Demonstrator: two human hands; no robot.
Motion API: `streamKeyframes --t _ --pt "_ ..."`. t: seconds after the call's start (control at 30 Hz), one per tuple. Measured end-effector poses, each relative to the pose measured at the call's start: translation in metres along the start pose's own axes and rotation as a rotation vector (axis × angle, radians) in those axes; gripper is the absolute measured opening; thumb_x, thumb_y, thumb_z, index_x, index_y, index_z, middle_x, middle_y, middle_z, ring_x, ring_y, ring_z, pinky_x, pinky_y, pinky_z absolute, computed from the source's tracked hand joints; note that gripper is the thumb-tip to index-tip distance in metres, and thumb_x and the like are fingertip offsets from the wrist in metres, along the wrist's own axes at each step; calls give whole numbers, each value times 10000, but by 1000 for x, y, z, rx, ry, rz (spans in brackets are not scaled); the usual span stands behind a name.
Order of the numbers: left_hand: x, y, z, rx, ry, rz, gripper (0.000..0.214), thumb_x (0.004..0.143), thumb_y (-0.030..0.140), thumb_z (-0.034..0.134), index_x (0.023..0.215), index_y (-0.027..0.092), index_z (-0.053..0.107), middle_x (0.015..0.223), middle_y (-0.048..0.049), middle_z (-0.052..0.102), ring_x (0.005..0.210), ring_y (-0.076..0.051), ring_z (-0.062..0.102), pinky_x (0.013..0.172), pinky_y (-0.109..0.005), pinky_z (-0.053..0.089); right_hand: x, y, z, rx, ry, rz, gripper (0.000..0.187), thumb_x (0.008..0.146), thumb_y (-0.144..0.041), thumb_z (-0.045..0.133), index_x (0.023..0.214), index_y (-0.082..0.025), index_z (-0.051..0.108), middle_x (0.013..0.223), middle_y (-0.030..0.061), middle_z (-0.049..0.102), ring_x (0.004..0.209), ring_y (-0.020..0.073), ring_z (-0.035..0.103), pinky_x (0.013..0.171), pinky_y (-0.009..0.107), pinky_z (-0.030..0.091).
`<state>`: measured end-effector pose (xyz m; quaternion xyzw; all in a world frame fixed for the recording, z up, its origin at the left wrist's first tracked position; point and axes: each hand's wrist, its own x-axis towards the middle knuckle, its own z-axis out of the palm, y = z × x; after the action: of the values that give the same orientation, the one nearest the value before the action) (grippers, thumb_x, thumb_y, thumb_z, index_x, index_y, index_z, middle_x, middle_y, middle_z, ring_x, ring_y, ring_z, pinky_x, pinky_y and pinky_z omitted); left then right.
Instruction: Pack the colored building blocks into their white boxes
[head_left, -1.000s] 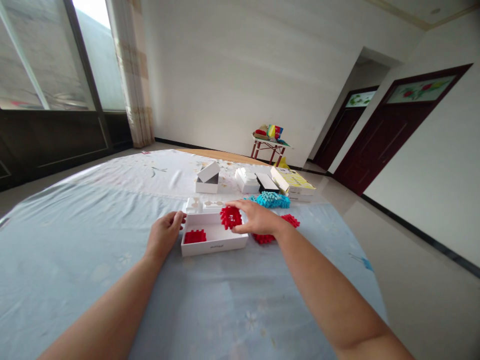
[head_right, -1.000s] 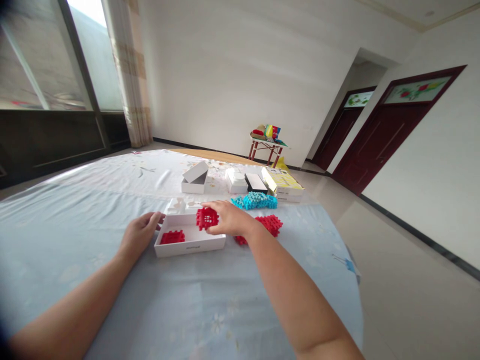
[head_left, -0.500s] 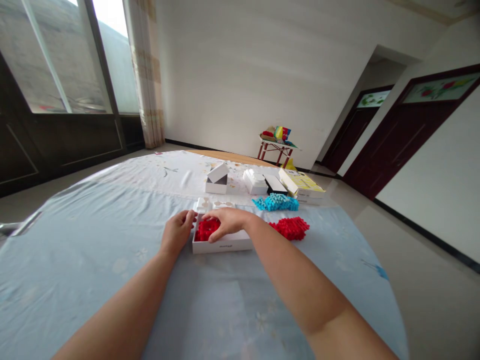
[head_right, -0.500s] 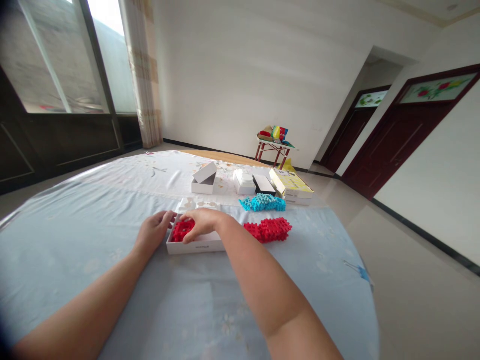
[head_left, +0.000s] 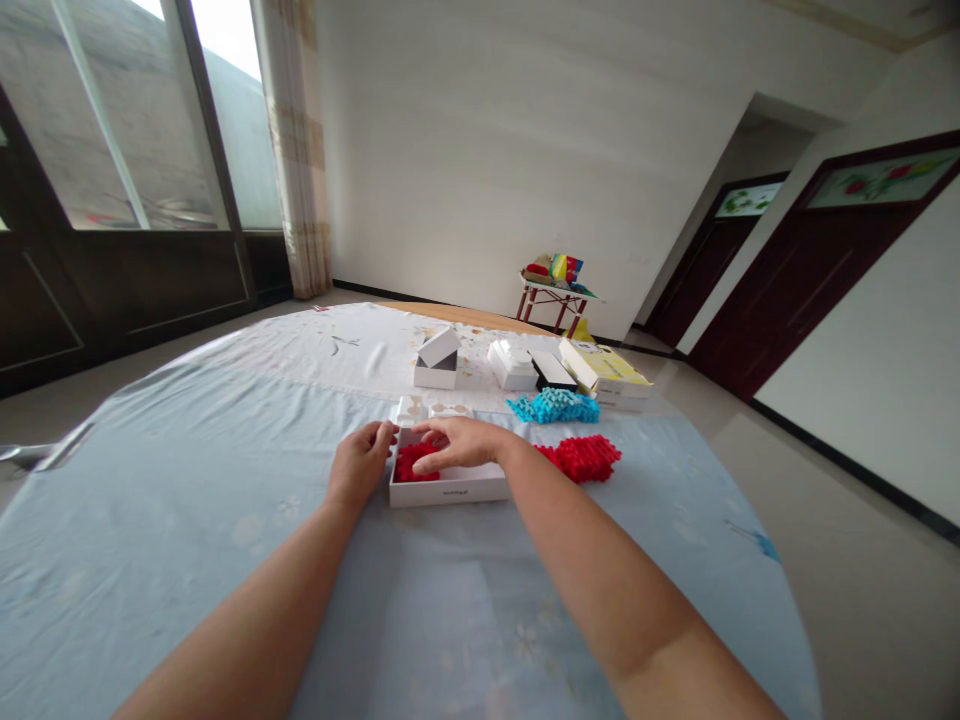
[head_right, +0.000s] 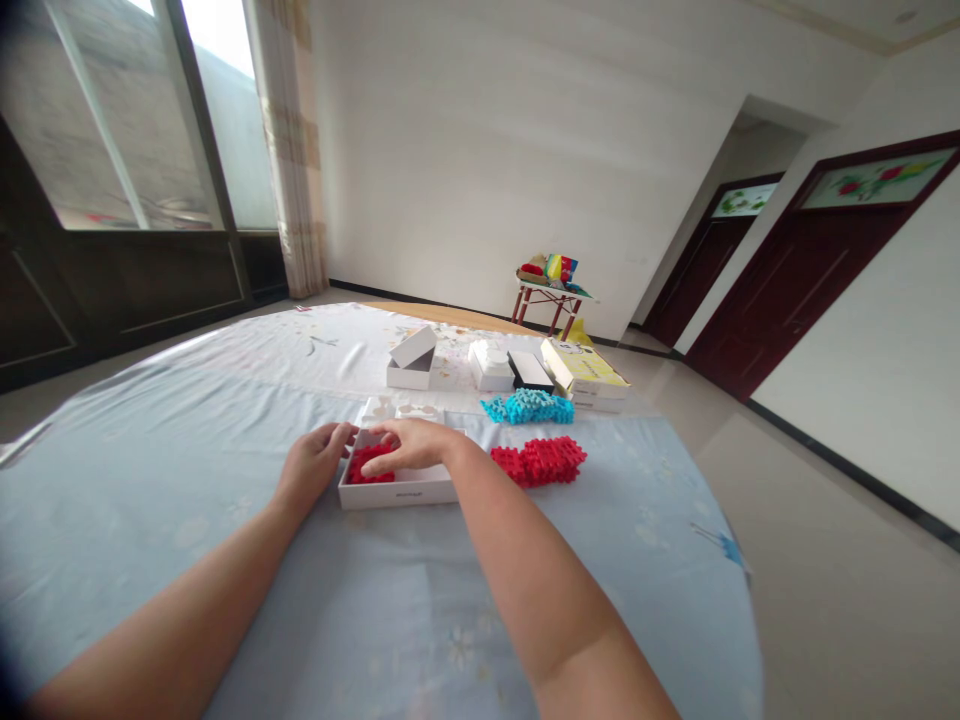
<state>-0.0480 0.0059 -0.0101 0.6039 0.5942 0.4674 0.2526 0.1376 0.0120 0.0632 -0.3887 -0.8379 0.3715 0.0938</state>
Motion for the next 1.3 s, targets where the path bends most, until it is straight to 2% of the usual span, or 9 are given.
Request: streamKeyframes --t 0.17,0.27,0.5,0.6,0.73,0.83,1.0,1.17,1.3 --pt "0 0 1 0 -7 4 416 787 490 384 817 171 649 716 -35 671 608 -163 597 603 -264 448 -7 12 3 -15 193 22 459 794 -285 542 1233 -159 499 956 57 659 841 164 617 790 294 479" --pt "0 0 0 3 -8 8 418 787 493 385 815 170 649 708 -32 670 600 -160 599 598 -261 449 -8 16 8 -46 225 74 436 781 -195 499 1215 -158 511 787 23 673 767 163 621 713 285 494" --pt "0 2 0 38 -1 13 410 775 490 394 818 173 651 710 -33 672 616 -162 607 596 -251 457 -18 8 18 -54 258 82 464 744 -131 497 1204 -180 529 958 37 672 828 159 635 761 277 499" --pt "1 2 -1 77 -16 18 389 771 475 399 835 186 651 734 -29 680 628 -163 612 600 -249 455 -38 10 9 -32 389 48 439 763 -152 508 1201 -165 527 1024 66 658 906 162 624 825 284 483" --pt "3 2 -2 138 -21 32 380 775 465 399 857 197 656 757 -29 688 656 -169 619 605 -247 451 -82 32 -16 3 596 -6 372 797 -190 510 1167 -166 543 1063 80 645 968 162 608 878 314 462" --pt "3 2 -3 170 -13 26 377 776 461 401 858 200 661 747 -24 688 657 -168 620 601 -240 449 -117 55 -33 -66 703 66 365 790 -219 538 1150 -163 553 1075 91 638 991 180 596 899 345 444" --pt "2 2 -3 183 -8 28 373 772 465 405 867 204 655 768 -21 694 664 -168 626 601 -234 450 -147 77 -38 -312 590 232 523 693 -327 661 1189 -202 548 1176 90 582 1120 241 498 959 383 371" --pt "3 1 -2 175 2 37 378 756 477 410 848 205 657 759 -26 698 652 -175 632 584 -235 462 -138 79 -34 -473 369 269 712 587 -405 732 1242 -242 505 1296 99 483 1269 286 332 1029 430 248" --pt "4 3 -2 178 1 41 375 747 476 416 840 207 660 755 -25 700 652 -177 635 585 -237 470 -129 81 -39 -528 265 291 728 559 -389 745 1233 -255 508 1262 92 510 1274 295 318 1038 448 195"
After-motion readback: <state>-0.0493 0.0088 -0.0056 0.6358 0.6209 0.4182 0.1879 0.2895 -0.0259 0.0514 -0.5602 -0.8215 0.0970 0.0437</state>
